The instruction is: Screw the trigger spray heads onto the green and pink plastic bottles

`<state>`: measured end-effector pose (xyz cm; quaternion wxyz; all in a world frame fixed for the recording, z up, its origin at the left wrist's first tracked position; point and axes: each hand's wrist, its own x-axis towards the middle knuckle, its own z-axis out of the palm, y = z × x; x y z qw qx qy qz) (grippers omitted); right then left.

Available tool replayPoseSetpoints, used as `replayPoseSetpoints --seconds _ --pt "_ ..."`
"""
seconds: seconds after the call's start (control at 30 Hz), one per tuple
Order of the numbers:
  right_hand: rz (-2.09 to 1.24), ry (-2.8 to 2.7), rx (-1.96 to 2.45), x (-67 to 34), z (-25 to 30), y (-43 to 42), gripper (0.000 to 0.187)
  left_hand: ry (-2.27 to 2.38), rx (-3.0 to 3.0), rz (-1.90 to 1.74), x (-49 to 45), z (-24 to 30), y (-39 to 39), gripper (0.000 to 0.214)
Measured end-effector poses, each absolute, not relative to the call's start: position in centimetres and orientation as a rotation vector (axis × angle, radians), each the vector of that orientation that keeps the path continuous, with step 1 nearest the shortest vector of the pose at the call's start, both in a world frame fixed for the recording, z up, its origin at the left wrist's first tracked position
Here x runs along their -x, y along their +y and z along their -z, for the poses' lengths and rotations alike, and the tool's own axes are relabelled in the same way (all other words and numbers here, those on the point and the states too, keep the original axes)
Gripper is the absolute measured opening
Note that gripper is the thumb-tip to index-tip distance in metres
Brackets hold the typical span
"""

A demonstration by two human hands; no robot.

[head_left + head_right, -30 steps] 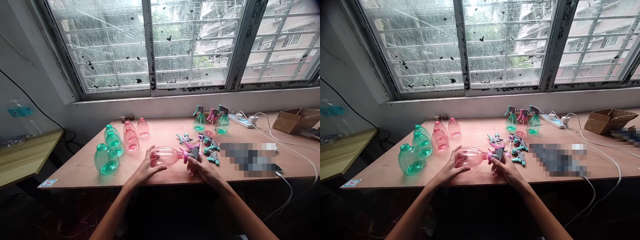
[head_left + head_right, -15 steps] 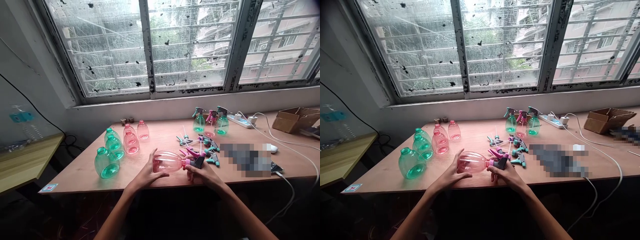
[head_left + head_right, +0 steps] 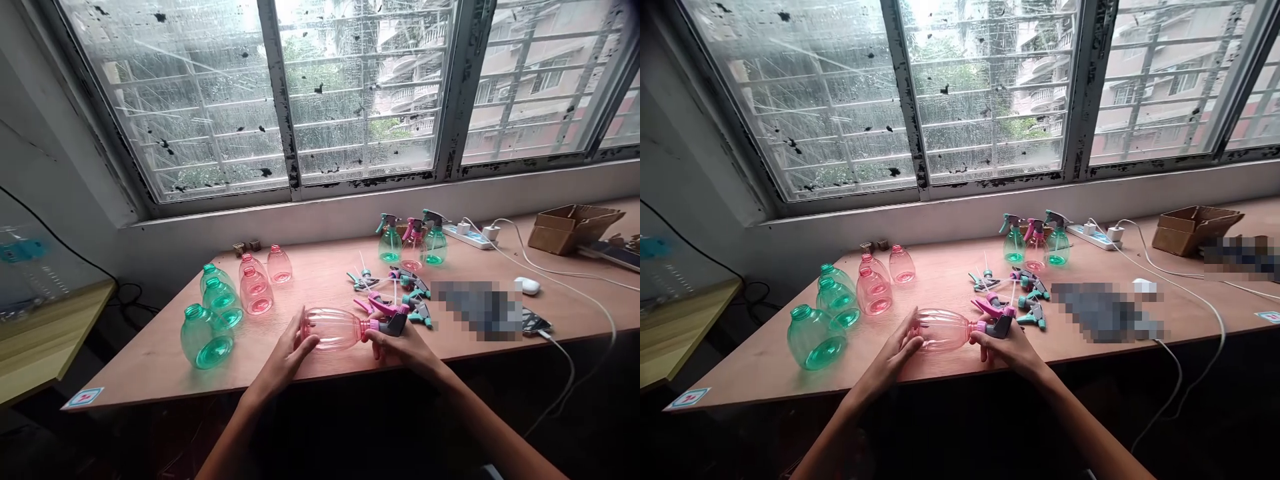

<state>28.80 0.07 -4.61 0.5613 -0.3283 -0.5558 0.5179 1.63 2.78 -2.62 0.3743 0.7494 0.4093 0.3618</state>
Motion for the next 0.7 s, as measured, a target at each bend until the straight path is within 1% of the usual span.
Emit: replayPoseSetpoints --seconds 0.1,0.3,0.4,0.53,0.7 --pt "-1.154 -1.326 0.790 -29.0 4.9 0.0 0.027 0.990 -1.960 -0.924 -1.6 2.6 2.5 0.078" --pt "-1.171 -1.336 0.826 -29.2 5.3 0.2 0.031 0.815 -1.761 -0.922 -1.9 2.9 2.3 0.096" --pt "-1.212 -1.352 0.821 -29.2 5.4 0.3 0.032 0.816 -1.784 -0.945 -1.8 3.3 2.5 0.105" --pt "-1.230 -1.384 0.832 -29.2 5.7 0.5 0.034 0.876 -1.928 -0.948 -1.6 3.4 2.7 0.100" --pt "-1.234 -1.413 0.835 -29.2 5.7 0.4 0.033 0.917 -1.941 -0.911 -1.5 2.7 2.3 0.104"
